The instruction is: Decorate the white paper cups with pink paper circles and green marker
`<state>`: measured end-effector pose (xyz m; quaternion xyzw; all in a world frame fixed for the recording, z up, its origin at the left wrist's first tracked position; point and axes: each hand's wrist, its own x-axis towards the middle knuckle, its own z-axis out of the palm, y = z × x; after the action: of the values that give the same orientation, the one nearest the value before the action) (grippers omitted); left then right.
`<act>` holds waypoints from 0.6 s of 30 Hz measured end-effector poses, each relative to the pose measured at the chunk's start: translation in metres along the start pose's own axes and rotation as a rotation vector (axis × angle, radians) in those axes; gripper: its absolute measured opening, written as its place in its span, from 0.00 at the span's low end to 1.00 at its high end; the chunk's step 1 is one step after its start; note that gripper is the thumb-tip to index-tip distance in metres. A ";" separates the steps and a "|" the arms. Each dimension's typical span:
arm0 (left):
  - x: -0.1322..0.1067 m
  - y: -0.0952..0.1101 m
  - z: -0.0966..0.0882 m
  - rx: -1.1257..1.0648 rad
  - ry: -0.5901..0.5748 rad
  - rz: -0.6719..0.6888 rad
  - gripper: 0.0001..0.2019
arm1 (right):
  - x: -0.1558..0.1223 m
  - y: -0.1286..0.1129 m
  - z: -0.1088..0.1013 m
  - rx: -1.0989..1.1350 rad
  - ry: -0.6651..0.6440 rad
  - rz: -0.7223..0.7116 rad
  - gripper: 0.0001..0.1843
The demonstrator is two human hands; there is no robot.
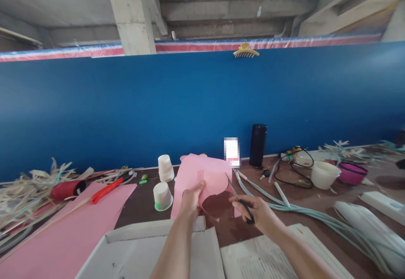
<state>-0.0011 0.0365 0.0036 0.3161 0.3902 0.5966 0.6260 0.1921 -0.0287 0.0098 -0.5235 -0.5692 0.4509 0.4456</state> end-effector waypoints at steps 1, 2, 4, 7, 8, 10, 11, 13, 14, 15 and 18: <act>0.000 0.000 0.000 -0.008 -0.018 0.004 0.16 | 0.000 -0.001 0.000 -0.012 0.005 -0.001 0.23; 0.000 0.000 0.000 -0.019 -0.034 0.002 0.17 | 0.000 -0.001 0.000 -0.022 0.008 -0.002 0.23; -0.003 -0.001 0.002 -0.060 -0.044 -0.016 0.19 | -0.001 -0.003 0.001 -0.025 0.009 -0.001 0.24; -0.010 -0.003 0.011 -0.185 0.012 -0.054 0.20 | -0.001 -0.004 0.004 -0.011 0.004 -0.003 0.25; -0.012 -0.004 0.015 -0.236 0.048 -0.063 0.20 | -0.001 -0.003 0.005 -0.005 0.003 -0.006 0.25; -0.015 -0.006 0.020 -0.314 0.108 -0.047 0.20 | -0.001 -0.002 0.008 0.011 0.000 -0.014 0.24; -0.016 -0.007 0.021 -0.348 0.131 -0.036 0.20 | 0.000 -0.001 0.009 0.023 0.000 -0.017 0.24; -0.018 -0.006 0.024 -0.388 0.163 -0.004 0.22 | 0.000 0.001 0.011 0.045 0.001 -0.016 0.23; -0.019 -0.005 0.025 -0.390 0.166 0.018 0.22 | 0.001 0.002 0.012 0.052 0.005 -0.008 0.23; -0.021 -0.004 0.027 -0.385 0.153 0.045 0.23 | 0.002 0.003 0.012 0.059 0.013 0.002 0.23; -0.028 -0.004 0.035 -0.377 0.044 0.087 0.26 | 0.005 0.009 0.011 0.081 0.035 0.017 0.23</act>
<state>0.0317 0.0112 0.0211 0.1968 0.2714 0.6922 0.6391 0.1824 -0.0240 -0.0007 -0.5176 -0.5384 0.4679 0.4725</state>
